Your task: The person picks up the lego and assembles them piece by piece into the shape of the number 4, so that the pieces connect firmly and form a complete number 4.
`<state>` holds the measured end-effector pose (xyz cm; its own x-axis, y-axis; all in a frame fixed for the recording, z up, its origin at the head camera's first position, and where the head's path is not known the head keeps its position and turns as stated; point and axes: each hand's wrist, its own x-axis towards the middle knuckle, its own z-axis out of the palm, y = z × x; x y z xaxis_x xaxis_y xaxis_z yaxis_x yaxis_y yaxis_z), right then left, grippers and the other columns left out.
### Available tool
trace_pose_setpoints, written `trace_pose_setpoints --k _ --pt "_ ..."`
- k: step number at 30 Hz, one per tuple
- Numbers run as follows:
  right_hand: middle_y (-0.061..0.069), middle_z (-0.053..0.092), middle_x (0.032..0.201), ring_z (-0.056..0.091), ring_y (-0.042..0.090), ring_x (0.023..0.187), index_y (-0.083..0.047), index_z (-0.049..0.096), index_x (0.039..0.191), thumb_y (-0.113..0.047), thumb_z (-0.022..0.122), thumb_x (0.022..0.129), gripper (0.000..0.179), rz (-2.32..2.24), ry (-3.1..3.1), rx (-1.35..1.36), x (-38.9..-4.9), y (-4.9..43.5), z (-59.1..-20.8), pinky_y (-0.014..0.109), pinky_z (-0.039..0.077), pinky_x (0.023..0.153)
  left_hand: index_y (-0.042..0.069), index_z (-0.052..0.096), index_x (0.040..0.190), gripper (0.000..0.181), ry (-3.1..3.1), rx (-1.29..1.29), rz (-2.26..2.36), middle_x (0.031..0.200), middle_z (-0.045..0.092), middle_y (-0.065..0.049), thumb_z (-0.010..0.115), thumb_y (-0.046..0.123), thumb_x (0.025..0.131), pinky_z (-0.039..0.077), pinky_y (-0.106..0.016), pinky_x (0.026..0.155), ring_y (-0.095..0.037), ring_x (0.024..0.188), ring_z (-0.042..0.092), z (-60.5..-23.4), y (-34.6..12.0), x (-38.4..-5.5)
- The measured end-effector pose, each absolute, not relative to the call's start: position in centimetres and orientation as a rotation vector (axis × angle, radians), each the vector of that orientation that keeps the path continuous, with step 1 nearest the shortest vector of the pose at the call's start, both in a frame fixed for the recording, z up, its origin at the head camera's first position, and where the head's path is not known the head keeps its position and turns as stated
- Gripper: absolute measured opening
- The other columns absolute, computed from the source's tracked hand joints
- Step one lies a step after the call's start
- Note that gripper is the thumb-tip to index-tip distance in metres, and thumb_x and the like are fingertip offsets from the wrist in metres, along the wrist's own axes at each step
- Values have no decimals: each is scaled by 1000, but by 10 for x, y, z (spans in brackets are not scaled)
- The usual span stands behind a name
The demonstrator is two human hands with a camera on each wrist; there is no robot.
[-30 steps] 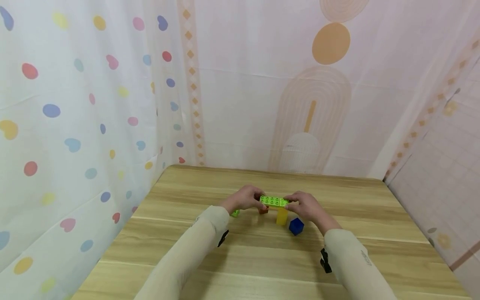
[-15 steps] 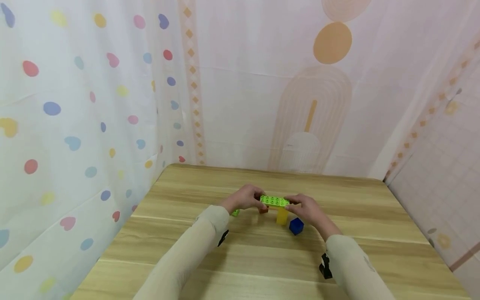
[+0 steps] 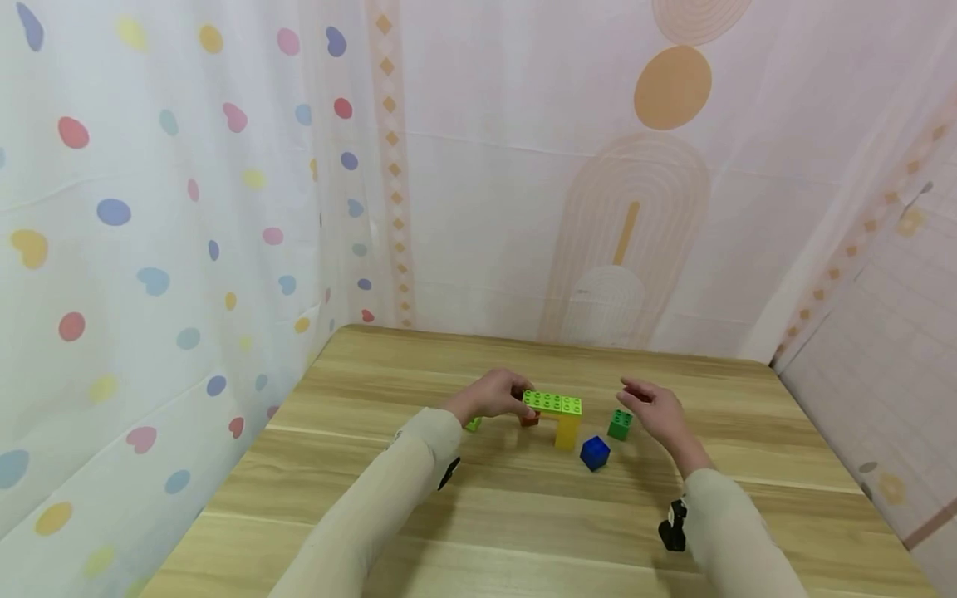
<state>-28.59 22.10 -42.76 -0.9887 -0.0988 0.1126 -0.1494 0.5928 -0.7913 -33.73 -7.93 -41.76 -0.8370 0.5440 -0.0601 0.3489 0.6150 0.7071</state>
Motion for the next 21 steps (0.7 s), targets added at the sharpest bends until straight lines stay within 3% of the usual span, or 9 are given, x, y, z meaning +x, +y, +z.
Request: trace_pose_setpoints --k 9,15,21 --pt "32 41 145 41 47 131 7 35 149 -28 61 100 66 1363 -2894 83 -288 240 -461 56 38 103 11 72 109 23 2586 735 1022 92 68 6 78 18 88 47 -30 81 -11 85 59 -416 -79 -337" --pt "32 49 136 50 44 122 10 39 145 -24 67 97 66 1344 -2867 94 -293 235 -480 54 42 98 11 73 108 21 2594 764 1016 90 68 5 77 17 88 46 -29 79 -10 82 57 -415 -79 -336" --pt "25 61 117 58 35 104 11 52 135 -20 66 97 51 1255 -2857 67 -292 230 -483 48 47 86 11 73 107 20 2597 761 1017 89 66 5 77 17 88 45 -28 76 -11 81 55 -414 -80 -336"
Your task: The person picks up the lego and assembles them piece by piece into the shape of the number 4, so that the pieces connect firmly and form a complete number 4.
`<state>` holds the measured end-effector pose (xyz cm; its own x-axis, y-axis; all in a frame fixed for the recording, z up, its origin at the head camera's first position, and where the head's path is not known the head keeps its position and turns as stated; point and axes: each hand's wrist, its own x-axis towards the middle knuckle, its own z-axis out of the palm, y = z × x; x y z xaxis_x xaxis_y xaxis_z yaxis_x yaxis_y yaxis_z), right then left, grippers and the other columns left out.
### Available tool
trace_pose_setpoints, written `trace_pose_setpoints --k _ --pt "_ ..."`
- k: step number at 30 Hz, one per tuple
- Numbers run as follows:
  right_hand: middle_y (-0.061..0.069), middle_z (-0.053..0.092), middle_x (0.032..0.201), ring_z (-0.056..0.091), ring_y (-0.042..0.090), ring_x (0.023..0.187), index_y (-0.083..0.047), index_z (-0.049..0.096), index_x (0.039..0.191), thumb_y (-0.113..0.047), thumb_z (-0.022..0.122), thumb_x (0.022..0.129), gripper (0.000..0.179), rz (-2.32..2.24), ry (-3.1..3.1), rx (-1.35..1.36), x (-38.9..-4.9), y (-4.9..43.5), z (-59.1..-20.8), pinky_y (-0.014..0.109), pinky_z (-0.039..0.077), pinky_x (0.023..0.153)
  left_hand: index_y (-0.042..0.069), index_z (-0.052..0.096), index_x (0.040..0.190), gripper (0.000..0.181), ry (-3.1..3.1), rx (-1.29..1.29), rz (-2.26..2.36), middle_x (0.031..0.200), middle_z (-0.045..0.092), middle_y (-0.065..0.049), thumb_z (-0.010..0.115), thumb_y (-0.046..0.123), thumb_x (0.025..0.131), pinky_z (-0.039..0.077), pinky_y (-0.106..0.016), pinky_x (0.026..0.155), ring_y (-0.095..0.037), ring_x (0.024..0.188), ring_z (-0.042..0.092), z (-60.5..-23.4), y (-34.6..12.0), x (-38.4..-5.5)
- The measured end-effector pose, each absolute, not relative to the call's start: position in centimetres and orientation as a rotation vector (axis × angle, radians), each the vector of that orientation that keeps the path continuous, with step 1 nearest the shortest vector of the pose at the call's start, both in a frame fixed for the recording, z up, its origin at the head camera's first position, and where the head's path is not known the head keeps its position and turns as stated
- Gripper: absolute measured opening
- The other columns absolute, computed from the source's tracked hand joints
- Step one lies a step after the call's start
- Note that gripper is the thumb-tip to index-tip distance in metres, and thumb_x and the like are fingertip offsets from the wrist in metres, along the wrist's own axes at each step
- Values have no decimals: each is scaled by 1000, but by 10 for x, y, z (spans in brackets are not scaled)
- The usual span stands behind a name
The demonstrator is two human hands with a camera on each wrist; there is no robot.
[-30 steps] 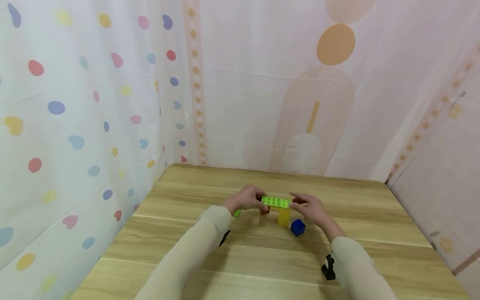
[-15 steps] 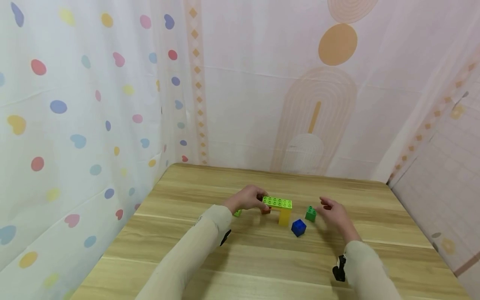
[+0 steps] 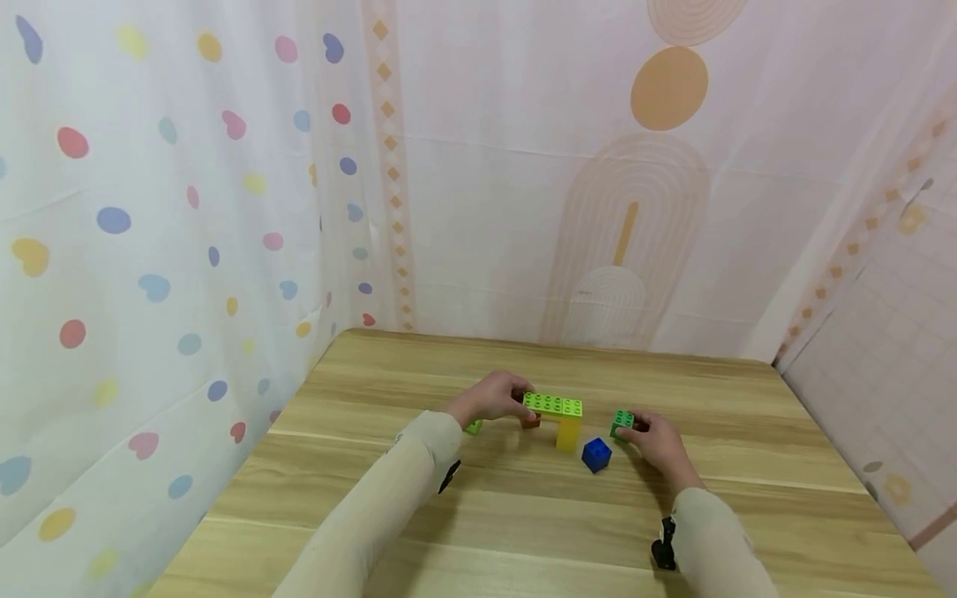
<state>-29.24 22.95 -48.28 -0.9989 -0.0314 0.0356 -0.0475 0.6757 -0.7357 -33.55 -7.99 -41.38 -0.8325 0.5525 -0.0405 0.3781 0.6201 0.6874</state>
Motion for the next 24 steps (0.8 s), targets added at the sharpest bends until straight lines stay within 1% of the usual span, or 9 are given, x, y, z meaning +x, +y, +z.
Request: trace_pose_setpoints --k 3,8,12,17,24 --pt "24 62 115 58 34 102 11 55 132 -21 66 97 49 1254 -2850 57 -292 230 -483 48 47 86 11 73 106 19 2593 755 1018 88 66 4 77 17 88 45 -29 76 -11 81 54 -413 -79 -334" --pt "29 56 128 55 40 112 10 51 136 -24 66 97 54 1295 -2849 14 -293 231 -481 53 44 93 12 73 106 19 2591 764 1014 90 67 4 76 17 89 45 -29 78 -11 82 55 -412 -79 -334" --pt "28 55 132 53 40 118 7 50 139 -24 65 97 55 1397 -2804 -5 -294 231 -476 53 42 97 11 73 106 20 2590 769 1016 91 68 4 77 18 88 46 -29 78 -11 81 56 -412 -80 -334" --pt "23 58 129 55 35 115 4 49 142 -26 65 98 55 1475 -2739 17 -297 226 -462 49 45 94 11 73 107 21 2595 762 1014 91 68 4 77 18 88 46 -29 78 -11 82 57 -412 -80 -335" --pt "21 58 131 56 32 115 -3 47 146 -32 65 98 59 1498 -2699 69 -299 218 -443 44 48 92 11 73 108 22 2590 763 1021 91 69 4 78 18 87 47 -29 79 -10 82 58 -414 -79 -336"
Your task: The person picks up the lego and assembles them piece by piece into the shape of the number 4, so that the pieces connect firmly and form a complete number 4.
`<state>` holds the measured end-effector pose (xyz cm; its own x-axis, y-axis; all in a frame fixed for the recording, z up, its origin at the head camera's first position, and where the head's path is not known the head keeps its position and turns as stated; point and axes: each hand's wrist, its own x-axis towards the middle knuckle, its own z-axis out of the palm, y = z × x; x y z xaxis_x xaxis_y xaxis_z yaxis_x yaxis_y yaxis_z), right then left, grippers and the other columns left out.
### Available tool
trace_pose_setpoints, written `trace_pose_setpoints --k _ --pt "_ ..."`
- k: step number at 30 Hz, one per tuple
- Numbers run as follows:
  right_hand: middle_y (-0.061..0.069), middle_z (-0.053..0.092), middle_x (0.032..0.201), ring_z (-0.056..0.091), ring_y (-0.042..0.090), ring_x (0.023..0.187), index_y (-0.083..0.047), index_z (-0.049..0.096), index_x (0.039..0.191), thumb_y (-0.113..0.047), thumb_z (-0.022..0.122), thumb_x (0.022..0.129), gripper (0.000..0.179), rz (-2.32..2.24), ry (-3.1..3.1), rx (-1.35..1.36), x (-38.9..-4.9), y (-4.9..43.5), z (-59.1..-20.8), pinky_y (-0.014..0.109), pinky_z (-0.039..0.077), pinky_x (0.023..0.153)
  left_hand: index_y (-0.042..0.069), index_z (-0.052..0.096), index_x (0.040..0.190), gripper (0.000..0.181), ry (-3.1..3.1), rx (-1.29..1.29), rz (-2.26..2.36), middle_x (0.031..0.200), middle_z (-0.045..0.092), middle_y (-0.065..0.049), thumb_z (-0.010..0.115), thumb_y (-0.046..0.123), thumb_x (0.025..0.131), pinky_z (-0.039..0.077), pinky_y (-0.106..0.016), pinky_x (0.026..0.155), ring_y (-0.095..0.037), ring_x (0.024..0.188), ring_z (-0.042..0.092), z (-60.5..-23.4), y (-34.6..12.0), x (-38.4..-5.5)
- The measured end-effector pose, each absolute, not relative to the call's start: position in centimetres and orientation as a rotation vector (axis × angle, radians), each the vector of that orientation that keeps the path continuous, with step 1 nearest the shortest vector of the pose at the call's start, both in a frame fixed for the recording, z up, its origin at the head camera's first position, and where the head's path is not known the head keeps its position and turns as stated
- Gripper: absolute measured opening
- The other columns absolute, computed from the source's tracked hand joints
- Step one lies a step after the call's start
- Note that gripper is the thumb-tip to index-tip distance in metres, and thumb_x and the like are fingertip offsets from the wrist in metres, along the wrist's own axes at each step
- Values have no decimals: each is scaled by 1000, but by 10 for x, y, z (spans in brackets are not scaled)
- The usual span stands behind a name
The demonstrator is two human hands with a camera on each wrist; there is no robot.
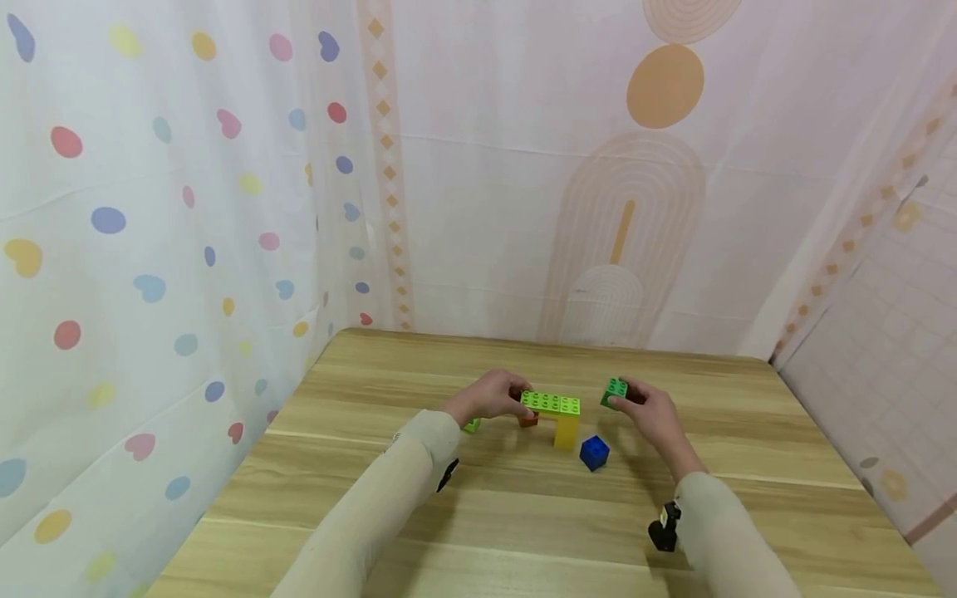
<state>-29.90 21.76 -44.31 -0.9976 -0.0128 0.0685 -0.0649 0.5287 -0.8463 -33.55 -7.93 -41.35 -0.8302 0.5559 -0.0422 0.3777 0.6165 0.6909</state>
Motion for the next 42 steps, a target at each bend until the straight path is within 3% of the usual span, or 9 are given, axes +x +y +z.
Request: trace_pose_setpoints --k 5,11,18,22,29,36,42 --pt "18 60 128 57 30 112 -3 52 142 -32 67 97 55 1543 -2662 149 -301 208 -430 42 49 91 11 73 109 23 2594 757 1013 92 69 5 78 18 88 47 -30 80 -11 84 58 -413 -79 -335" --pt "18 62 125 59 29 110 -3 54 139 -28 69 95 53 1607 -2644 256 -299 194 -418 49 48 95 10 72 109 23 2588 754 1014 92 68 4 77 17 88 47 -29 80 -11 84 58 -412 -79 -335" --pt "14 65 117 61 24 102 -3 59 135 -21 72 93 48 1647 -2644 365 -296 184 -415 41 52 88 10 72 110 22 2584 760 1004 91 68 5 76 16 89 47 -28 80 -10 83 58 -411 -79 -336" --pt "13 66 115 61 23 100 -2 60 133 -18 72 93 45 1652 -2645 400 -295 180 -417 46 51 90 10 72 111 23 2587 758 996 92 68 5 76 17 89 48 -29 81 -10 84 59 -412 -79 -337" --pt "13 66 116 61 23 101 -2 61 132 -20 72 93 44 1635 -2681 399 -296 177 -419 51 49 93 11 72 110 23 2592 758 985 92 68 5 76 17 89 48 -30 82 -10 85 59 -412 -79 -337" --pt "10 68 113 62 21 99 -4 64 128 -22 74 91 43 1643 -2714 376 -295 172 -417 42 52 89 11 72 108 20 2587 776 994 91 68 5 77 16 89 48 -30 82 -10 84 59 -413 -79 -338" --pt "10 67 112 62 21 101 -3 63 128 -20 74 91 42 1666 -2718 370 -294 170 -418 49 49 93 11 73 107 20 2584 782 994 91 69 5 77 17 88 47 -30 82 -10 84 59 -414 -80 -338"
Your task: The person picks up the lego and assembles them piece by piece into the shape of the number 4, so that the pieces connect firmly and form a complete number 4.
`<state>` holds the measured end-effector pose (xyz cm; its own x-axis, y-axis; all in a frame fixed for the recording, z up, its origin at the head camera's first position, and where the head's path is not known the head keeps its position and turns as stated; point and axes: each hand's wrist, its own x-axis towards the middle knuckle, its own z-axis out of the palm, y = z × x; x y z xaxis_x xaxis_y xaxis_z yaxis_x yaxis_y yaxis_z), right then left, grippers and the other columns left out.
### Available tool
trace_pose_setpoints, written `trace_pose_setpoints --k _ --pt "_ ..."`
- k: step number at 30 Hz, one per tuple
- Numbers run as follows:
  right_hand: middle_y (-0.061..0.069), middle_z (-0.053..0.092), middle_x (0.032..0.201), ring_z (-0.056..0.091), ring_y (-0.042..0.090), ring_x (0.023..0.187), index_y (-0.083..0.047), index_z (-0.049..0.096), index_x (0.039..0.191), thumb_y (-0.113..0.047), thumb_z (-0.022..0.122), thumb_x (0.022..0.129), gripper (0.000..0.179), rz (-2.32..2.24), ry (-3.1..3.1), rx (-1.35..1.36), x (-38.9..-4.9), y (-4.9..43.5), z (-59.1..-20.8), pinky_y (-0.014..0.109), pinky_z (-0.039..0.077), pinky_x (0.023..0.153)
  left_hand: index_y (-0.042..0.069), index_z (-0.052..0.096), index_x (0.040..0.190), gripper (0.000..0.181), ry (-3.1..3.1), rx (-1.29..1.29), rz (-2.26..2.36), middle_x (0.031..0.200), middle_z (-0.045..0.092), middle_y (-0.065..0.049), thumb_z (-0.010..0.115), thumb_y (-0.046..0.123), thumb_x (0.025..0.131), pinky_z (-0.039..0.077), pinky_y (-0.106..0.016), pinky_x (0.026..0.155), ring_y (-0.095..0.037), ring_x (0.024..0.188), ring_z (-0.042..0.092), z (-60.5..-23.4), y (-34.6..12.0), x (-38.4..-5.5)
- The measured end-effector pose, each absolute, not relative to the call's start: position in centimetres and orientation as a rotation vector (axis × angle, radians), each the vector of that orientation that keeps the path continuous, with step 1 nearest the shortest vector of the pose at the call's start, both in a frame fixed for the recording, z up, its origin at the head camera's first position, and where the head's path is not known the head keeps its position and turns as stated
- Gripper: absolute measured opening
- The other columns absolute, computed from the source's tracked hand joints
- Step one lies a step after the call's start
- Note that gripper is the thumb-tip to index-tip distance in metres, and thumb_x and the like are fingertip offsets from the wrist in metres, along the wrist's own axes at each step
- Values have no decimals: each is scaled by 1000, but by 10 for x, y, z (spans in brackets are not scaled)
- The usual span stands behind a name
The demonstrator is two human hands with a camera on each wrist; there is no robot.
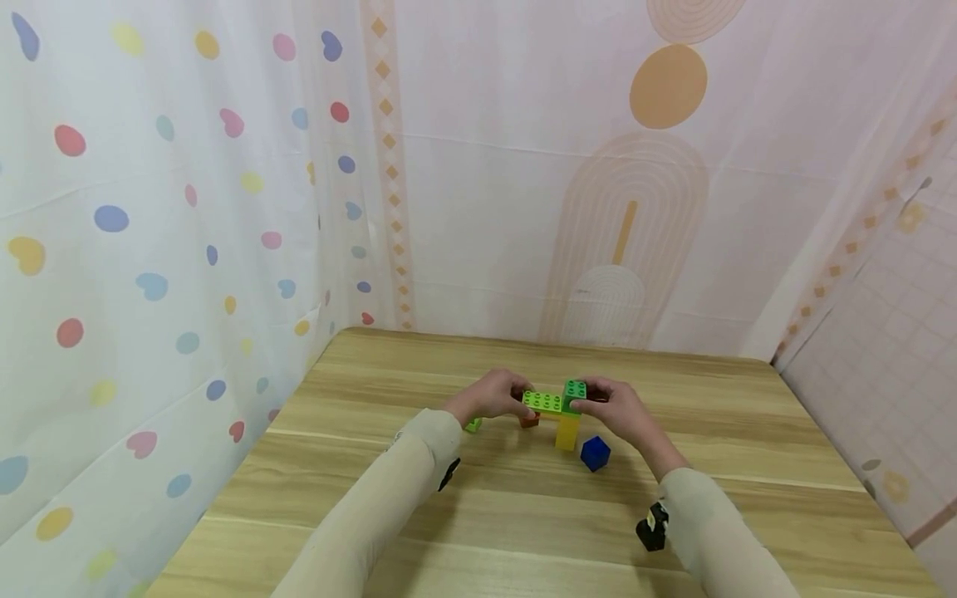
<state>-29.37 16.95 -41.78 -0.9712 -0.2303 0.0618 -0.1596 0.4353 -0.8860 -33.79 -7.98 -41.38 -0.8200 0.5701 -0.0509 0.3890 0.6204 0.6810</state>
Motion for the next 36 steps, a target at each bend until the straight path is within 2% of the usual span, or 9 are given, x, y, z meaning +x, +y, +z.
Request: trace_pose_setpoints --k 5,15,23,30,33,36 --pt "10 67 112 62 21 99 -2 63 128 -19 73 92 41 -1582 2609 -368 -295 169 -420 48 50 91 11 72 108 21 2585 775 993 92 69 5 77 17 88 47 -30 82 -10 85 59 -414 -80 -339" --pt "8 68 110 62 20 96 0 62 129 -23 72 93 44 -1432 2683 -404 -300 169 -420 37 53 84 9 72 109 23 2593 754 988 92 68 3 77 16 88 48 -31 82 -11 85 58 -412 -81 -337" --pt "9 69 107 63 21 95 0 66 124 -22 74 91 40 -1395 2692 -472 -300 168 -414 35 53 81 10 72 108 21 2584 760 1009 92 68 3 77 16 89 47 -31 81 -11 84 58 -414 -82 -336" --pt "8 68 109 61 19 95 -1 62 130 -23 73 92 45 -1412 2686 -403 -299 169 -420 34 52 82 10 72 109 22 2598 776 1009 90 67 3 76 19 89 47 -29 79 -11 83 57 -416 -80 -336" --pt "8 68 109 61 19 95 -1 62 131 -23 73 92 46 -1428 2688 -389 -300 170 -421 34 52 83 10 71 114 26 2607 775 1008 92 67 2 76 19 89 47 -30 79 -12 84 58 -417 -80 -337" --pt "8 67 110 62 19 95 0 60 132 -24 72 93 47 -1448 2681 -387 -299 170 -423 37 53 84 8 64 128 42 2621 757 998 101 66 -2 76 21 90 49 -34 83 -15 92 59 -419 -82 -336"
